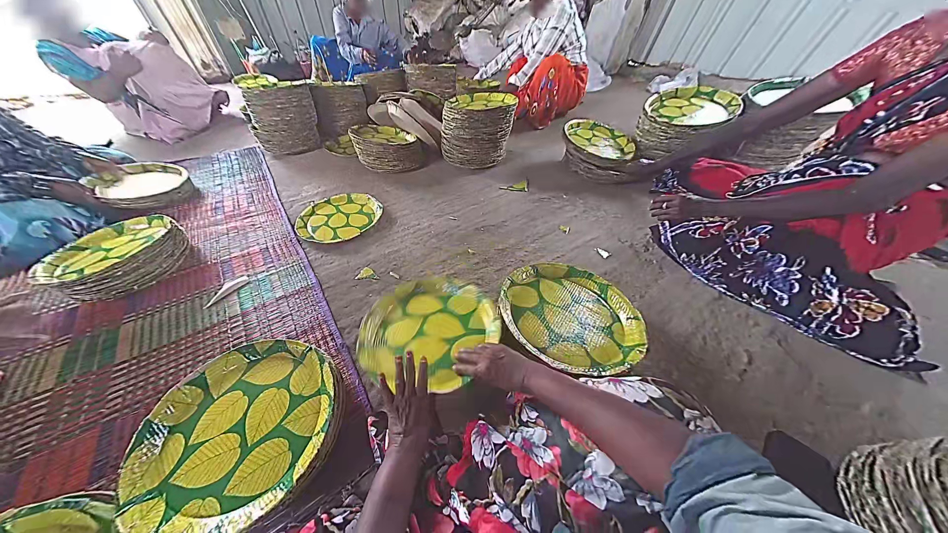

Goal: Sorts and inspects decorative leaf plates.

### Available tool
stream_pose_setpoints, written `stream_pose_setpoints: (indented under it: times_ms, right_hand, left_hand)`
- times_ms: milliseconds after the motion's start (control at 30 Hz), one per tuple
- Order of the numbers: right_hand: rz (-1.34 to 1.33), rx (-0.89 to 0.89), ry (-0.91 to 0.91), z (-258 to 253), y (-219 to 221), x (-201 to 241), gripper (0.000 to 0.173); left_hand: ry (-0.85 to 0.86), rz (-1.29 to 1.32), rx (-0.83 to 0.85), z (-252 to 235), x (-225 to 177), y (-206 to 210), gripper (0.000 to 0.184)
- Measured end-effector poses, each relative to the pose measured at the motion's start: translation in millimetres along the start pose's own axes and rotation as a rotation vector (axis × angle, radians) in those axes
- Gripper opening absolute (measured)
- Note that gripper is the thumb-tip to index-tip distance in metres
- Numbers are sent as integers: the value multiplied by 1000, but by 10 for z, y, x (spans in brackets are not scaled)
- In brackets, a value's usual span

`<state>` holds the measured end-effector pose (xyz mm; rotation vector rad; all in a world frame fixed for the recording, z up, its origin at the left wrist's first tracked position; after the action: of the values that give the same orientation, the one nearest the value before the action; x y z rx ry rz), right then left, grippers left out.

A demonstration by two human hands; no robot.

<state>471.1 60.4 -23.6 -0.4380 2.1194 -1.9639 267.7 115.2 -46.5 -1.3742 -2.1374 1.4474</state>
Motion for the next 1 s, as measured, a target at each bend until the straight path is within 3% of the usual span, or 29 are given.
stream_pose_setpoints:
  times_ms: [67, 133, 267, 333, 400, 533, 633, 733, 767, 833, 867, 900, 933, 1000]
  right_hand:
    - [-9, 304, 52, -9, 159, -74, 42]
    - [-19, 388, 270, 30, 98, -190, 62]
    - [-45, 305, 912, 139, -227, -441, 68]
    - [-90, 369, 1077, 210, -226, -508, 49]
    - [-109, 409, 1122, 234, -231, -514, 40]
    - [-116, 324, 1119, 297, -246, -597, 49]
    - [39, 191, 1054, 295, -383, -613, 49]
    - [199, -195, 705, 241, -486, -447, 33]
    - [188, -256, 544, 208, -459, -356, 30]
    - [104, -179, 266, 135, -283, -148, 29]
    - [57, -84, 148, 89, -150, -72, 29]
    - [24, 39, 55, 46, -22, -29, 31]
    - [5, 187, 14, 13, 84, -25, 35]
    - [-16, 361, 144, -3, 169, -100, 49]
  left_hand:
    - [-132, 8, 498, 18, 35, 90, 64]
    - [-231, -23, 894, 12, 87, 193, 51]
    - [-262, 36, 944, -23, 92, 193, 56]
    - [-253, 26, 935, -28, 91, 189, 56]
    - [-250, 11, 932, -26, 95, 197, 56]
    - [-268, 50, 894, -39, 107, 171, 53]
    - [-307, 110, 773, -48, 116, 122, 58]
    - [-211, 162, 373, -11, 108, 96, 71]
    - [-140, 149, 204, -15, 86, 82, 71]
    - [-26, 92, -23, -16, 46, 65, 68]
    - [-1, 58, -27, -7, 40, 70, 66]
    - [-28, 59, 95, 6, 39, 76, 63]
    - [-96, 76, 326, 6, 49, 94, 61]
    - [-190, 64, 759, -6, 103, 190, 59]
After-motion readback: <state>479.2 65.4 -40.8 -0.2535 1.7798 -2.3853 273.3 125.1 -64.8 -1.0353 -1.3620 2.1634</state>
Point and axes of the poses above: each hand's wrist, its own z-axis away from the middle knuckle, its own y-axis out of the palm, x = y × z, the point moved 3 cm from there along -z, towards the middle knuckle, and after that the axes turned 7 degrees about z, right-handed, at the moved point
